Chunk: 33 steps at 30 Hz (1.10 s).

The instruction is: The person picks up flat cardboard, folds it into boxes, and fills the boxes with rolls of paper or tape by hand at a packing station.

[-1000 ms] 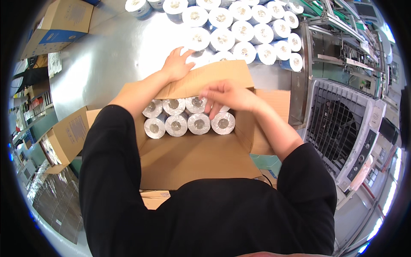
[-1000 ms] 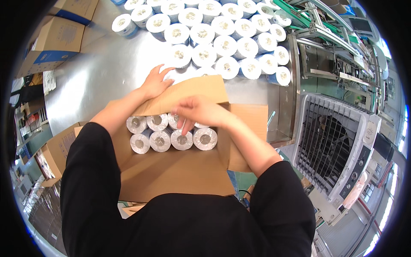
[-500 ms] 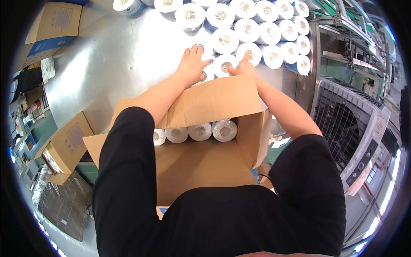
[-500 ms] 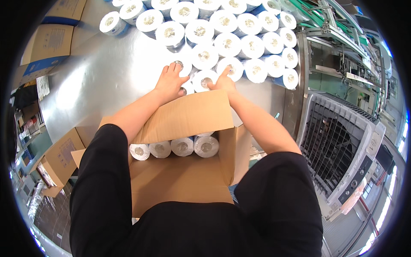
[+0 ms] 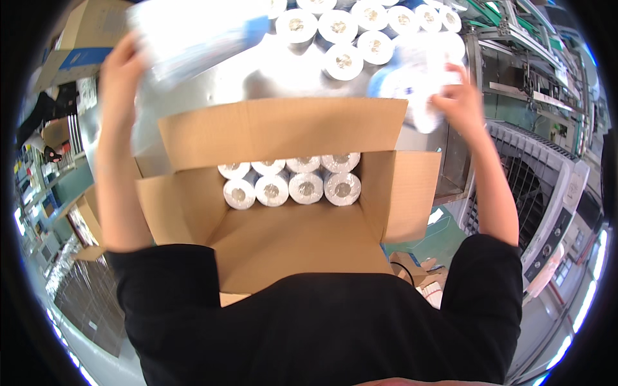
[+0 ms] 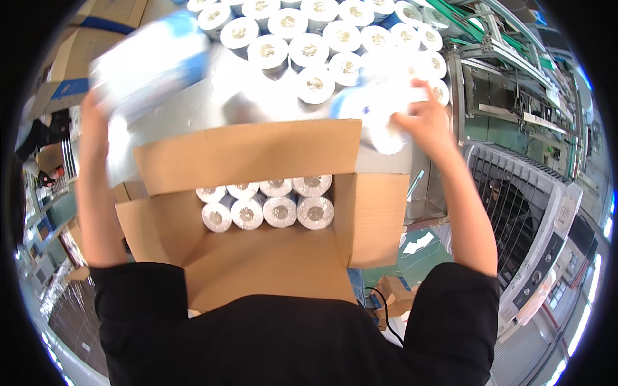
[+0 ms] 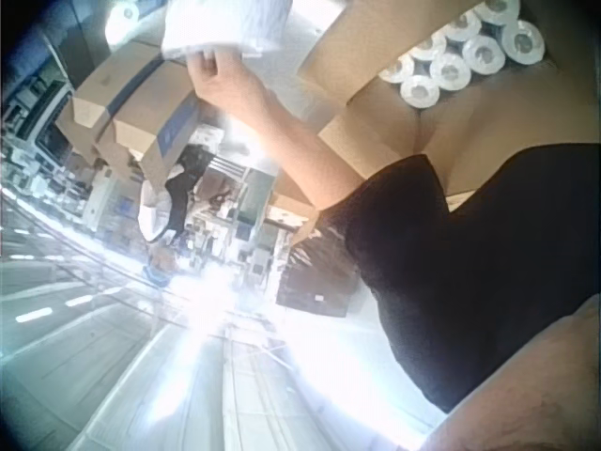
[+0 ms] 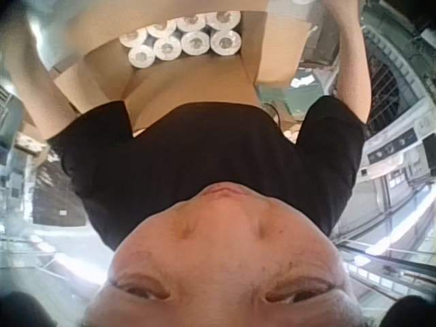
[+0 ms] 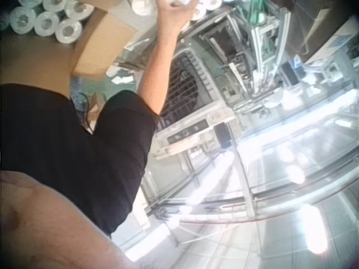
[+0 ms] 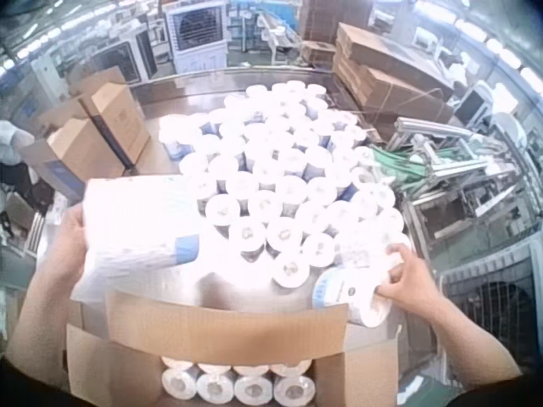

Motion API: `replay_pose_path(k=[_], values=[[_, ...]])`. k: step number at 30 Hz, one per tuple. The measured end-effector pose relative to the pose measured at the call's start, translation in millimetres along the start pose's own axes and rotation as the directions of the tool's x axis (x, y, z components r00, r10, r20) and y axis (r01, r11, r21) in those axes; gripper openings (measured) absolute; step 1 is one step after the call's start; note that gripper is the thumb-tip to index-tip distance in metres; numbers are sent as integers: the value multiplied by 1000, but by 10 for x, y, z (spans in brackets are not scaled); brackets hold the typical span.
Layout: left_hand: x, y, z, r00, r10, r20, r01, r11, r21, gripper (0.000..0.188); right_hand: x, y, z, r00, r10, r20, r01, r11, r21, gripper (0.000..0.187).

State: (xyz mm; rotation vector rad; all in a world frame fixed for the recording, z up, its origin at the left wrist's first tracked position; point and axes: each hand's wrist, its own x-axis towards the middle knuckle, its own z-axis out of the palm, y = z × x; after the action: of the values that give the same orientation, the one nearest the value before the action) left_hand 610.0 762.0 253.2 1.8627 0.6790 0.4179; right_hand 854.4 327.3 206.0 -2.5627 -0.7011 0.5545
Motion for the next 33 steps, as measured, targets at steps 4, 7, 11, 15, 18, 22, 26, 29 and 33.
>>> replay_pose_path(k=[4, 7, 11, 15, 18, 22, 26, 29, 33], values=[[-1205, 75, -323, 861, -310, 403, 393, 909, -139, 35, -710, -563, -728, 879, -225, -421, 268, 962, 46, 69], [-1810, 454, 26, 614, -528, 587, 381, 849, 365, 32, -1239, -1041, -641, 809, -555, -193, 571, 820, 34, 72], [-2269, -499, 143, 659, -145, 738, -575, 535, 619, 24, -1589, -1577, 125, 507, -491, 709, 495, 839, 227, 57], [-2327, -902, 87, 576, -305, 758, -617, 446, 648, 25, -1574, -1871, 1443, 556, -442, 704, 454, 871, 189, 61], [-1876, -385, 278, 244, -711, 659, -511, 484, 711, 29, -1612, -1884, 2561, 621, -418, 664, 420, 892, 169, 62], [-952, 471, 714, 539, -300, 787, -59, 919, 390, 21, -1443, -1874, 2249, 525, -559, 642, 497, 813, 302, 55], [-418, -173, 1561, 855, 84, 511, -284, 901, 327, 31, -885, -1436, 1170, 918, -391, 70, 237, 679, 695, 24], [-4, -821, 2254, 786, 251, 565, -567, 657, 496, 48, -236, -555, 632, 932, 134, -337, -11, 939, 344, 22], [336, -987, 2991, 696, 103, 711, -655, 498, 569, 53, 62, 674, 738, 761, 649, 24, -648, 756, 93, 74]])
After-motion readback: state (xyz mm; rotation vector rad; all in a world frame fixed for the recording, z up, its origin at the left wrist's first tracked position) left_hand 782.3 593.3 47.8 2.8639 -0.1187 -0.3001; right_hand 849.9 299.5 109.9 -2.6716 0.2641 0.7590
